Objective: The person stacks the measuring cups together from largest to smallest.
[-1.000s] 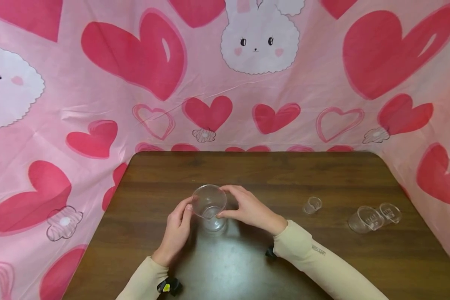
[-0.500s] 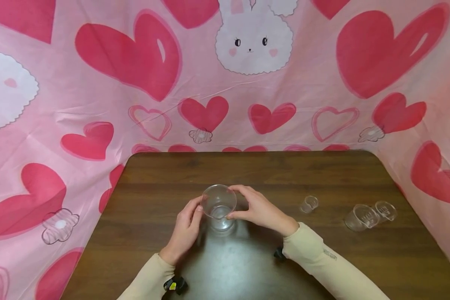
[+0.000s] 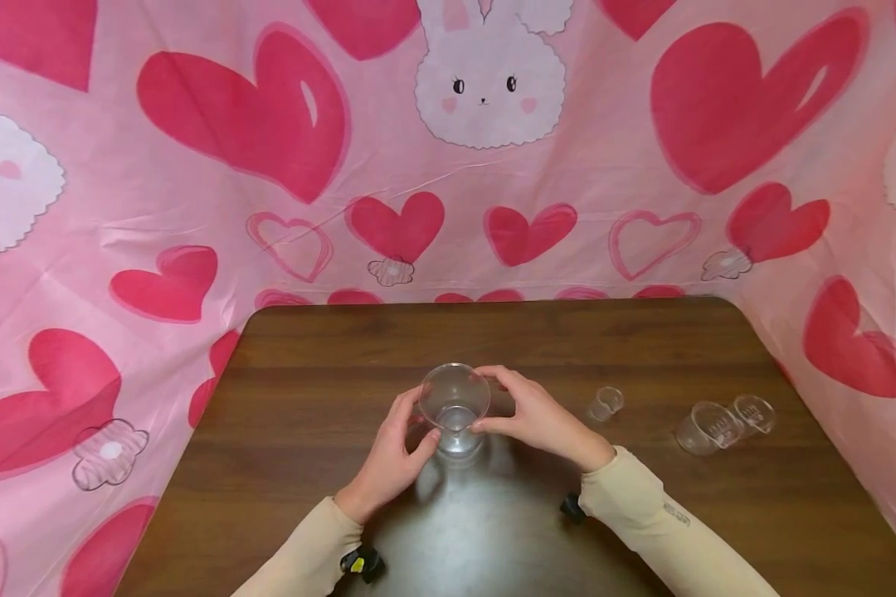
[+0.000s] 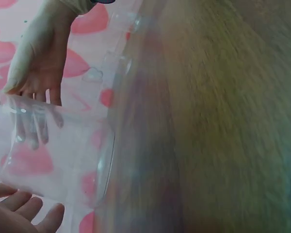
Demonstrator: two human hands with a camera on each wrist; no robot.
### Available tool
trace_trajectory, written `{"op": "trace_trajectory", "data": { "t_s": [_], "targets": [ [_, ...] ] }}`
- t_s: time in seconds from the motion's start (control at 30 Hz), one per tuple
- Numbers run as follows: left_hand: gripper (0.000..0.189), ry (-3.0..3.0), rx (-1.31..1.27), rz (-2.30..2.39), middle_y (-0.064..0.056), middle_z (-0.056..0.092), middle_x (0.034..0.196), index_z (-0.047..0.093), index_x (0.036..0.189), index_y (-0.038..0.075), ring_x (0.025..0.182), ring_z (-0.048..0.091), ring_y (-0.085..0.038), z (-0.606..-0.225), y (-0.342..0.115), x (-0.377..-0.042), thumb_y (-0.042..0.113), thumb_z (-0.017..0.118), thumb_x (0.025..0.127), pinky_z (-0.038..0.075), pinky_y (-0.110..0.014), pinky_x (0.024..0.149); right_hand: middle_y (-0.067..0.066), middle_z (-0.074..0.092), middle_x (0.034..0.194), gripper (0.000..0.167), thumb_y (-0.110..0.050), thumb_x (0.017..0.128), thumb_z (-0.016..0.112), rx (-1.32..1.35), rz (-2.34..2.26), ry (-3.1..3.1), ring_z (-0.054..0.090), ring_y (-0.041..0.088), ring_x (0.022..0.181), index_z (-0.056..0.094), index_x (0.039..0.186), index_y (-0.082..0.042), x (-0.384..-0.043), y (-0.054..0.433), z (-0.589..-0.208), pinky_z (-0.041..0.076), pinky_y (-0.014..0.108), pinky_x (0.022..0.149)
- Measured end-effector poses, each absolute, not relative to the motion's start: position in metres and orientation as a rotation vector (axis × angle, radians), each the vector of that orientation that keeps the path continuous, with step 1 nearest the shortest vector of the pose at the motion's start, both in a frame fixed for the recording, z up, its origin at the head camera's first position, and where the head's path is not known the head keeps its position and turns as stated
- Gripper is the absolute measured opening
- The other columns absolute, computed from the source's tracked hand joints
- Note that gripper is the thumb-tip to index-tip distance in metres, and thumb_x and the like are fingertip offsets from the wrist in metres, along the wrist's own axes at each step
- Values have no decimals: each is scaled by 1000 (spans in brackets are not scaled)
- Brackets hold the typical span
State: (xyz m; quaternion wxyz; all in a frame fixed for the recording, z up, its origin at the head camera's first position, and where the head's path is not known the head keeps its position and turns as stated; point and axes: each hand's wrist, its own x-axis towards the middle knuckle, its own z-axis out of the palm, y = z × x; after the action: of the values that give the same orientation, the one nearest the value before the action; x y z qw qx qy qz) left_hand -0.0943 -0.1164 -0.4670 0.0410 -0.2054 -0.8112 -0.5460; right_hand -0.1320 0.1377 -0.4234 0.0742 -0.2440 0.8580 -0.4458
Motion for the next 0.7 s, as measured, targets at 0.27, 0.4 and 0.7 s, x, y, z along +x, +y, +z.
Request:
{"op": "trace_trajectory", "data": {
  "t_s": [0.27,0.4,0.7],
  "targets": [
    [76,-2508,-620,-1638,-16,48,149,41,152,5,134,52,-36,-470,-101,-98,16,81,89,47,-57,107,5,61,143,77,-30,81,92,-729,-1342,2605,61,31,123,54,145,-13,-131,148,-426,52,54,102],
    [80,-2518,-552,-1705,-10,50,150,41,152,12,131,55,-33,-471,-94,-101,23,86,87,47,-59,107,7,61,144,77,-28,81,92,-718,-1353,2605,61,34,122,53,145,-12,-131,153,-427,54,57,99],
    [85,-2540,-523,-1770,-3,52,149,42,150,19,130,54,-31,-472,-84,-108,29,92,82,45,-60,107,9,60,145,77,-28,83,91,-707,-1363,2572,61,38,124,52,147,-14,-130,164,-430,55,57,96]
  ]
}}
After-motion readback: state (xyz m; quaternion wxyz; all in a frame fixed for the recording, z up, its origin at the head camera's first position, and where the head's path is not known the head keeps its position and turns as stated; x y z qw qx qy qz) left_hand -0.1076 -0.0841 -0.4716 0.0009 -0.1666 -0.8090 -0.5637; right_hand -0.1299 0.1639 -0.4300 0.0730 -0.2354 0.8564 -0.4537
